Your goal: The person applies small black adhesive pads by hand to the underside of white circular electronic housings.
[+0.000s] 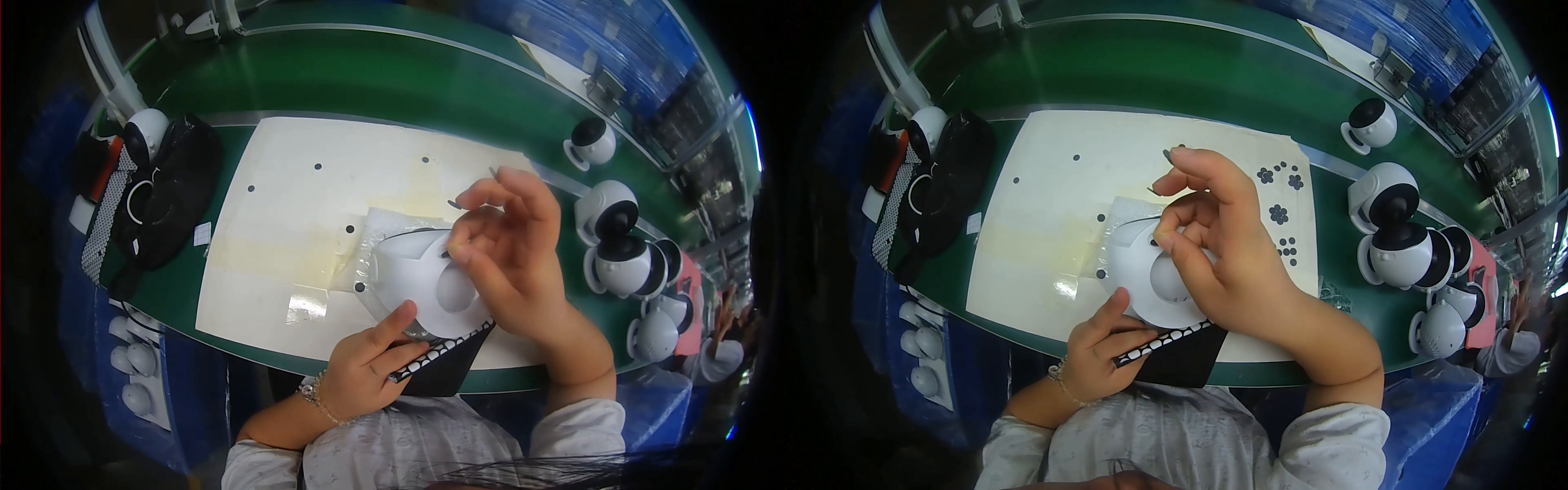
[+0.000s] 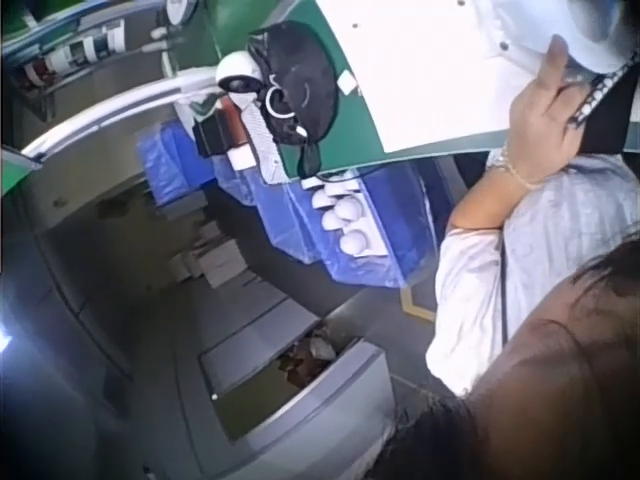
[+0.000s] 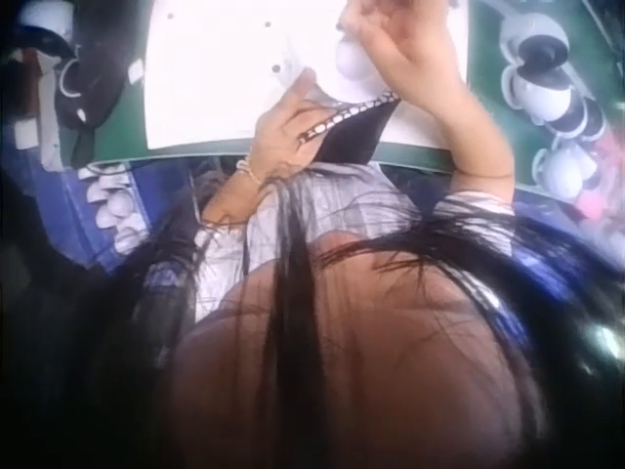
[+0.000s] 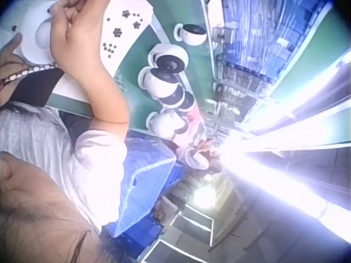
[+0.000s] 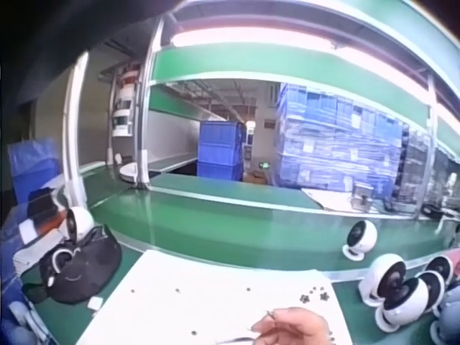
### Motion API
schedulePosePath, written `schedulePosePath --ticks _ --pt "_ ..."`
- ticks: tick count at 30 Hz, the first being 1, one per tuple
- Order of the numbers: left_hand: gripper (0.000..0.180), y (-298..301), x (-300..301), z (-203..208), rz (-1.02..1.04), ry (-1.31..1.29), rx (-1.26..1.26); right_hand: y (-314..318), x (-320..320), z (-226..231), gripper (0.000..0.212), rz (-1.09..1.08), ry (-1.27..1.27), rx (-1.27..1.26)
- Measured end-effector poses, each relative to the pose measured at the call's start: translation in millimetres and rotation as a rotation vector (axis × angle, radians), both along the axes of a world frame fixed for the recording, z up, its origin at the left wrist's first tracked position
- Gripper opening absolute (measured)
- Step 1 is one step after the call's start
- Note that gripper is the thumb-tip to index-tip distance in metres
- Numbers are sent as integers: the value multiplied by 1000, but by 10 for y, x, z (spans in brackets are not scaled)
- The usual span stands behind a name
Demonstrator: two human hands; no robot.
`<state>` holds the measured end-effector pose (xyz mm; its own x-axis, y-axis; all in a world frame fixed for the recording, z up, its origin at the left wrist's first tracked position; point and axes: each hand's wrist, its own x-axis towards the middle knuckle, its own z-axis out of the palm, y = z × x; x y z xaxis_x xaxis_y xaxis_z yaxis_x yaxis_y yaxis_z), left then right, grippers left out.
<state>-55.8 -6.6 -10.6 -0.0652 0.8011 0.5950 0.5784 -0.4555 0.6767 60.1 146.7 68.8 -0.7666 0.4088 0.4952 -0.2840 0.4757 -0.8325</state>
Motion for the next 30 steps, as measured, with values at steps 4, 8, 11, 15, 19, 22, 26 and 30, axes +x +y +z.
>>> schedulePosePath --ticks 4,8,11,15,19,22,26,30 --pt "25 21 -17 -38 25 -10 26 -6 -19 11 64 22 28 -20" --pt "23 41 -7 -53 51 -51 50 3 -10 24 64 19 13 -11" --pt "23 47 -3 -56 44 -75 50 8 -4 30 70 1 -44 8" --pt "23 45 5 -77 44 -84 53 -37 -29 -36 52 -113 1 172" --pt "22 34 -28 6 25 -57 1 -115 69 26 34 -248 -45 959" --pt "22 18 3 -5 40 -41 -37 -266 153 47 33 -339 -121 960" --pt "22 2 9 -29 63 -81 -45 -253 289 -67 55 -370 -50 640" --pt "22 23 23 -21 61 -87 -33 -288 323 -213 58 -258 -47 358"
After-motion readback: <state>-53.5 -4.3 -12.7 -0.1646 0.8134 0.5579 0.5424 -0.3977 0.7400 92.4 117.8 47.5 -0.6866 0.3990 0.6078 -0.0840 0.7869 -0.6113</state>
